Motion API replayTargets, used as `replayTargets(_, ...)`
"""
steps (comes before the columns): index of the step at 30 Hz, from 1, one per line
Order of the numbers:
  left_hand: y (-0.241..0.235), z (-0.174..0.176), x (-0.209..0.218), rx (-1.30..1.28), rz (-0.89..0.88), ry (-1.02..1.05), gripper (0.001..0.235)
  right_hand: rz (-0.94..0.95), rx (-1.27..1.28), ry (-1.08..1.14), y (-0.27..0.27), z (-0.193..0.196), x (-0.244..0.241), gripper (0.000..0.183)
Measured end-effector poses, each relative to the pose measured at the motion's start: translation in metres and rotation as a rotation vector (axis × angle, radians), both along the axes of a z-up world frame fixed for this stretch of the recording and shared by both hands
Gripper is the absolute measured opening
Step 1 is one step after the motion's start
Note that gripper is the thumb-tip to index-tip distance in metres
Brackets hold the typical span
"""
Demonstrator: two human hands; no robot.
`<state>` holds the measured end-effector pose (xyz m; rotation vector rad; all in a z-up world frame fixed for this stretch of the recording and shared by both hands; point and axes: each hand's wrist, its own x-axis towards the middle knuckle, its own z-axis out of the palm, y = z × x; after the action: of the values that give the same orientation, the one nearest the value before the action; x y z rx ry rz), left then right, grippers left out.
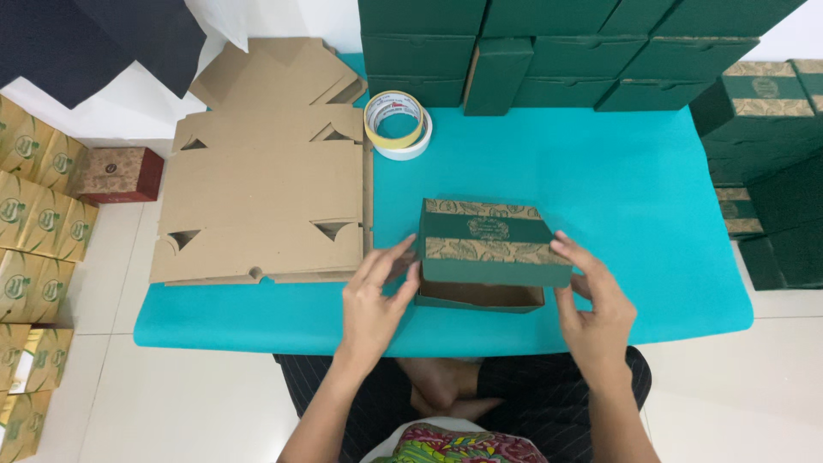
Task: The person assembles a flat cardboard piece into a rectangular box by folding the sides and tucking the flaps. They then place the finished box on a stack of similar boxes and begin assembling another one.
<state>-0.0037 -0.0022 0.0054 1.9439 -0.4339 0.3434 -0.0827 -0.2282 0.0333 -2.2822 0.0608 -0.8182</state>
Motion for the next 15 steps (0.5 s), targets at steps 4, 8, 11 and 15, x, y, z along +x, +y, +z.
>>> replayTargets(4,-0.001,-0.016,-0.001,-0.085,-0.09,0.129,0.038,-0.013,0.093,0.016,0.003,-0.018,-0.003,0.028)
replayTargets(8,0.001,-0.022,-0.002,-0.149,-0.126,0.258,0.041,0.023,0.121,0.027,0.006,-0.018,-0.005,0.026)
replayTargets(11,0.003,-0.024,0.0,-0.15,-0.148,0.32,0.04,0.036,0.12,0.047,0.007,-0.018,-0.004,0.027)
replayTargets(15,0.007,-0.013,0.0,-0.046,-0.134,0.324,0.031,0.048,0.107,0.067,0.013,-0.017,-0.006,0.03)
